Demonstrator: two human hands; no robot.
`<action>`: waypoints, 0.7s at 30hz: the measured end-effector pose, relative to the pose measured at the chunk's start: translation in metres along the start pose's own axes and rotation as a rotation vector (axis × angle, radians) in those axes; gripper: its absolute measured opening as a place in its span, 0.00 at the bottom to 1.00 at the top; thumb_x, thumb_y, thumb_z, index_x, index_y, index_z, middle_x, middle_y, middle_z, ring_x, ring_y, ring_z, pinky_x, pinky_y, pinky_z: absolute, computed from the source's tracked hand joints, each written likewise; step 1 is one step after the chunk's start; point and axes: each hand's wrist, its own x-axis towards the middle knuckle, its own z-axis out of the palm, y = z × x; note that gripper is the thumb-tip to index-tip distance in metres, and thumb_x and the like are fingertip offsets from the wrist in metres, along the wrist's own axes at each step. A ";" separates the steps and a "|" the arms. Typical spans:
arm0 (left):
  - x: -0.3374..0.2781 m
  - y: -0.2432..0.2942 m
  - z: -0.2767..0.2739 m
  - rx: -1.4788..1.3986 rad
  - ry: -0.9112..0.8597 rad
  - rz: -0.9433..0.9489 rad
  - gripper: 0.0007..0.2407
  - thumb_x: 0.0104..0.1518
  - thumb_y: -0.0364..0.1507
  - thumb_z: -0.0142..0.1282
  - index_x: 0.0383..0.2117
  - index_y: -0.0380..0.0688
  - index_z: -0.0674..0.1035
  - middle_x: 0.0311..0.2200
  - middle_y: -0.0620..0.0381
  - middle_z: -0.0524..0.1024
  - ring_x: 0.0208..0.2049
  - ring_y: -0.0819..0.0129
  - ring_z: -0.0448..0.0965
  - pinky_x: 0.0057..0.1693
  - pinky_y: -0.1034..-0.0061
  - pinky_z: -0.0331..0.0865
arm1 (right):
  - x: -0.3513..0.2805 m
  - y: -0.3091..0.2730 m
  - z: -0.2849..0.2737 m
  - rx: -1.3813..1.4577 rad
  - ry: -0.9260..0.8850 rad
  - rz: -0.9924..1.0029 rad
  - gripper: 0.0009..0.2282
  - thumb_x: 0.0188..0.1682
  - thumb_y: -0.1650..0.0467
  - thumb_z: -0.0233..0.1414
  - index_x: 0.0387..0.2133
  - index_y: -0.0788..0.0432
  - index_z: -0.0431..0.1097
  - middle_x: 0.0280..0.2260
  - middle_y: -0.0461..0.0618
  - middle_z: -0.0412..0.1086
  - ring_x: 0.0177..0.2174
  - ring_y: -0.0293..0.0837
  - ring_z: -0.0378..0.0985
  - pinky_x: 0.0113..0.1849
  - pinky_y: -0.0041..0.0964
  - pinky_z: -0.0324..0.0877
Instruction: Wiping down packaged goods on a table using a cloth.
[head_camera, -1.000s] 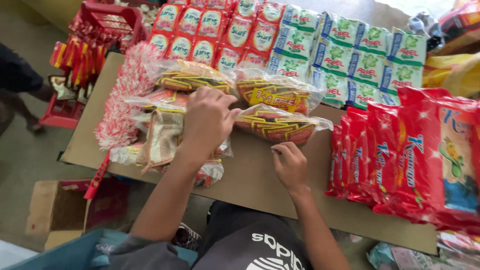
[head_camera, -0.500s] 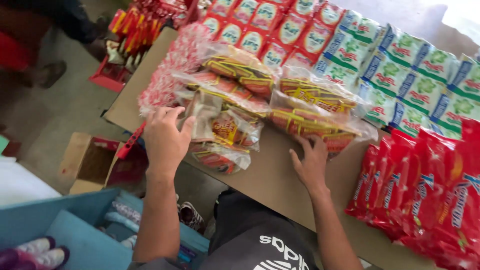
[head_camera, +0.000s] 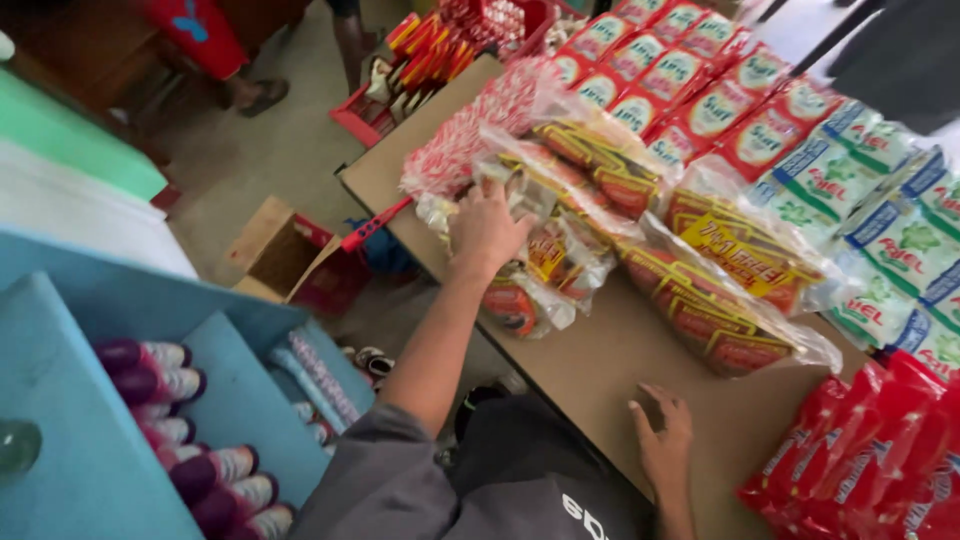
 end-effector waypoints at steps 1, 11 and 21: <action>0.002 -0.001 0.007 0.009 0.002 -0.009 0.27 0.53 0.46 0.62 0.53 0.40 0.72 0.43 0.38 0.78 0.42 0.44 0.80 0.46 0.54 0.75 | -0.006 0.000 -0.004 -0.007 -0.002 0.047 0.15 0.45 0.72 0.58 0.47 0.62 0.76 0.46 0.56 0.73 0.48 0.52 0.75 0.52 0.42 0.67; -0.107 0.041 -0.080 -0.428 0.186 0.305 0.22 0.56 0.33 0.64 0.56 0.52 0.71 0.41 0.57 0.78 0.34 0.65 0.79 0.40 0.68 0.77 | -0.039 -0.047 -0.049 0.336 -0.069 0.348 0.15 0.49 0.76 0.54 0.50 0.67 0.72 0.48 0.55 0.76 0.46 0.45 0.78 0.51 0.37 0.70; -0.226 0.096 -0.015 -0.721 -0.320 0.851 0.20 0.50 0.35 0.63 0.50 0.46 0.77 0.45 0.54 0.79 0.43 0.57 0.81 0.52 0.66 0.73 | -0.054 -0.076 -0.074 0.927 0.041 0.318 0.31 0.47 0.78 0.45 0.67 0.59 0.47 0.59 0.62 0.58 0.50 0.55 0.67 0.50 0.50 0.66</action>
